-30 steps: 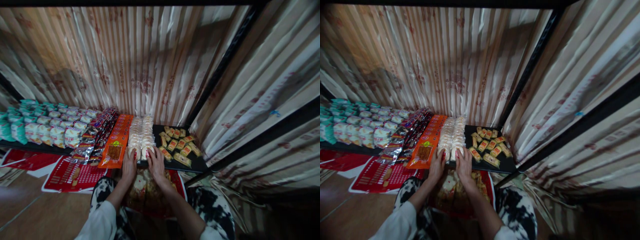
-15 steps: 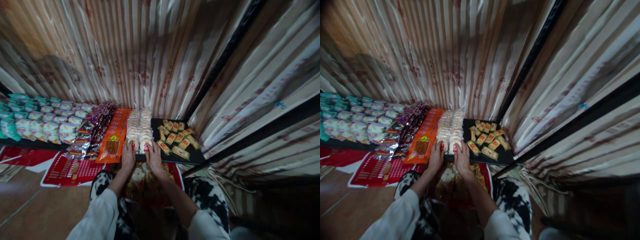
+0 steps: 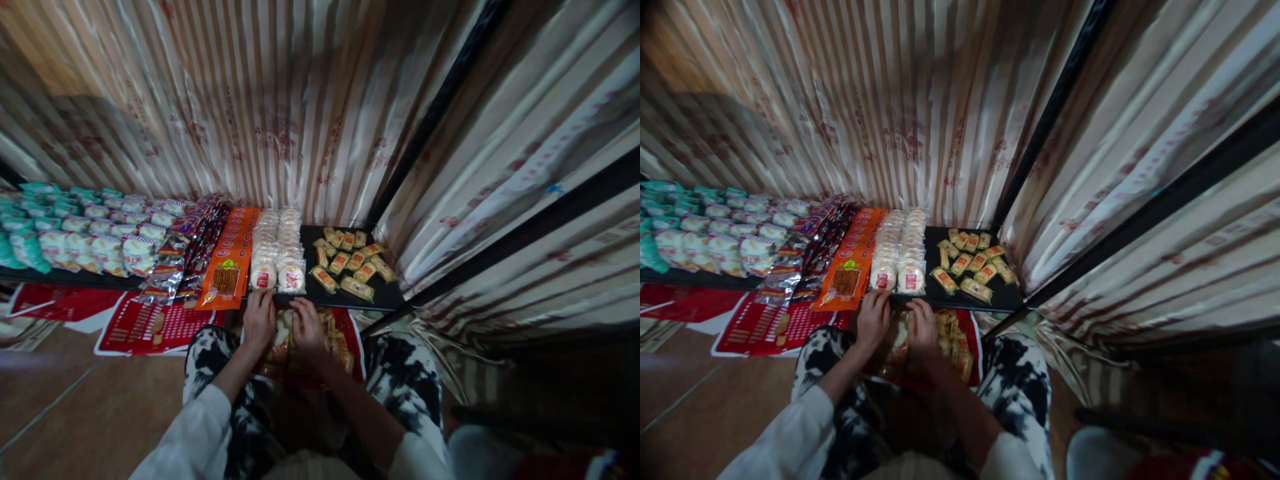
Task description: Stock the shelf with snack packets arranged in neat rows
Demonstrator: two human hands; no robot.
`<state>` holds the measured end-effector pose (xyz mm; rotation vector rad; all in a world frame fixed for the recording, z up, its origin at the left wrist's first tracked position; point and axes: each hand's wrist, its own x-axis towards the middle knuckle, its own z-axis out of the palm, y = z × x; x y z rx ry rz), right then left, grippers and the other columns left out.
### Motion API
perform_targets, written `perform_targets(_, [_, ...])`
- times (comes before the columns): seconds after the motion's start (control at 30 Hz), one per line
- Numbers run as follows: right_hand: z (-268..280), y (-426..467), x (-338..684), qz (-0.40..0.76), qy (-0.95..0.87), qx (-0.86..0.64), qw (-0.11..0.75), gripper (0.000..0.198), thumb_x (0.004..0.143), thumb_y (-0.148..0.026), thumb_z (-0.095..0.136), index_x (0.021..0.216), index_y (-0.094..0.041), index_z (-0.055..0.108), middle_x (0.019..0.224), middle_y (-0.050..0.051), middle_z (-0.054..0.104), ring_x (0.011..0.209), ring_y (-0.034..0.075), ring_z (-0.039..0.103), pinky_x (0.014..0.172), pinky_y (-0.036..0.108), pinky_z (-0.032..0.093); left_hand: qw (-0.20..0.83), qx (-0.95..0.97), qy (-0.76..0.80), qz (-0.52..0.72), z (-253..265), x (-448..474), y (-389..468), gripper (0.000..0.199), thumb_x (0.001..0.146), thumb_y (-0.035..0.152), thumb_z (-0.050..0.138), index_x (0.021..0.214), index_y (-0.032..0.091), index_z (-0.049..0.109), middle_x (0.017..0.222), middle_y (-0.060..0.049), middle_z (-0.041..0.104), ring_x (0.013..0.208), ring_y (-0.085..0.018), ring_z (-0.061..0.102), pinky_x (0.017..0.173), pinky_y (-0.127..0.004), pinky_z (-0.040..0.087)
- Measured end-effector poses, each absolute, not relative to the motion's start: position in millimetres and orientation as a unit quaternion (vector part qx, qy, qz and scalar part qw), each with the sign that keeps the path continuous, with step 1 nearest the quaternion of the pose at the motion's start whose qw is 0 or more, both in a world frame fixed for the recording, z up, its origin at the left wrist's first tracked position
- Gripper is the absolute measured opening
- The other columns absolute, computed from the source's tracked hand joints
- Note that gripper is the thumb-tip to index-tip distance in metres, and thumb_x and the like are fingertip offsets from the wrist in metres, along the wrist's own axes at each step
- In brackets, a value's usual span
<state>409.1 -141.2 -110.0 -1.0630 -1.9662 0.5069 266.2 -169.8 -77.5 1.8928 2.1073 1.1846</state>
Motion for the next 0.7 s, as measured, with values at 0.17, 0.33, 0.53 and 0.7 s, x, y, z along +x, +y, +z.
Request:
perform_targets(0.17, [-146.4,-172.9,410.2,0.295,-0.809,-0.392,0.325,0.034,0.084,-0.012,0.036,0.105,-0.017,0.062,0.103,0.011,0.064,0.101,0.019,0.057,0.091,0.035,0.046,0.106,0.557,0.771,0.289,-104.2,282.5,-203.7,0.034,0.08,0.01,0.04,0.105,0.015,0.063,0.108,-0.013,0.058,0.106,-0.024,0.051,0.094,-0.036,0.042])
perform_targets(0.33, [-163.0,-177.9,405.5,0.306,-0.832,-0.408,0.219,0.041,0.08,-0.008,0.037,0.114,-0.011,0.06,0.119,0.014,0.061,0.114,0.021,0.053,0.1,0.039,0.039,0.18,0.518,0.824,0.138,-120.8,275.7,-206.1,0.044,0.078,0.013,0.045,0.121,0.016,0.056,0.115,-0.013,0.059,0.111,-0.026,0.049,0.093,-0.036,0.04])
perform_targets(0.53, [-163.2,-179.6,406.2,0.313,-0.834,-0.424,0.163,0.043,0.08,-0.011,0.041,0.12,-0.01,0.057,0.124,0.013,0.058,0.118,0.021,0.05,0.104,0.037,0.035,0.195,0.508,0.829,0.129,-121.6,275.2,-202.7,0.04,0.078,0.014,0.049,0.116,0.017,0.061,0.108,-0.012,0.063,0.108,-0.024,0.052,0.095,-0.033,0.036])
perform_targets(0.7, [-152.4,-183.4,407.9,0.304,-0.83,-0.447,0.135,0.047,0.078,-0.019,0.053,0.124,-0.013,0.053,0.126,0.011,0.057,0.117,0.023,0.048,0.1,0.035,0.037,0.317,0.395,0.805,0.309,-130.2,272.9,-201.6,0.027,0.072,0.013,0.054,0.097,0.015,0.065,0.086,-0.007,0.066,0.086,-0.018,0.06,0.08,-0.028,0.043])
